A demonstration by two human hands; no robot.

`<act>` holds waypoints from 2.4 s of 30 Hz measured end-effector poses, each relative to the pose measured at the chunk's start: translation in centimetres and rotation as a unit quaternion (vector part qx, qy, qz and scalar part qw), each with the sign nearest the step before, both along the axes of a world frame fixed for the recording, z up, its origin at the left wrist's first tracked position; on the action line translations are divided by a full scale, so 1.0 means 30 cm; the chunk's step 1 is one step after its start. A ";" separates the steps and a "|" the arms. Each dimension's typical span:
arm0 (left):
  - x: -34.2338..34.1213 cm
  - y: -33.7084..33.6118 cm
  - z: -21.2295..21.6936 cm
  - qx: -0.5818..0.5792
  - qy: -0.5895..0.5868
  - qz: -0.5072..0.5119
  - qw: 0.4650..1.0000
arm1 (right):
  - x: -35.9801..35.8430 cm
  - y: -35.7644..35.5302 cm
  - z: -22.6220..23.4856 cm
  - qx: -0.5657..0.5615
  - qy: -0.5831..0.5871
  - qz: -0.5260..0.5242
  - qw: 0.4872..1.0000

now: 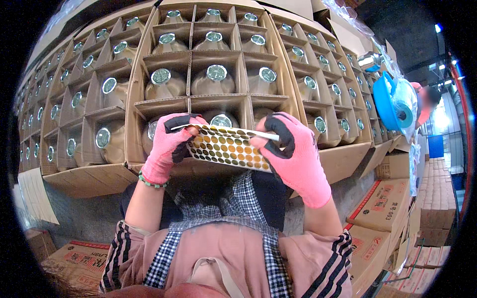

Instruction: The person is applying round stickers to the tops of glass jars arranged in cardboard boxes. They peel individual stickers from a sheet and place them on the jar lids one by one.

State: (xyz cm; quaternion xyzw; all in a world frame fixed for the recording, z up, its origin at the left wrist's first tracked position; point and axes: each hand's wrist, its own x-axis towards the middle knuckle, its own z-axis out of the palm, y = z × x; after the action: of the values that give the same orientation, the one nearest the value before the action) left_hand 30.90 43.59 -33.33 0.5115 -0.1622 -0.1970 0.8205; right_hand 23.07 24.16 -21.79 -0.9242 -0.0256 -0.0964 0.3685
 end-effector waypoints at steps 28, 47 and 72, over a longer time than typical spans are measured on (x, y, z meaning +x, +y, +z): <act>0.006 -0.004 -0.011 0.027 0.010 -0.015 0.999 | -0.018 -0.024 -0.030 -0.211 -0.178 0.113 0.954; 0.116 0.244 -0.003 -0.047 0.033 0.366 0.929 | 0.092 -0.245 -0.334 -0.283 0.065 0.052 0.956; 0.010 0.075 0.096 0.066 -0.053 0.069 0.994 | 0.073 0.068 0.014 -0.225 -0.137 0.088 0.961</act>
State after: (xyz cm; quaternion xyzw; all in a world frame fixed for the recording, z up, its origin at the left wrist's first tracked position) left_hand 31.21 45.85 -30.46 0.5844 -0.1561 -0.1231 0.7868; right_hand 25.25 26.18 -21.38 -0.9552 -0.1784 -0.1812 0.1512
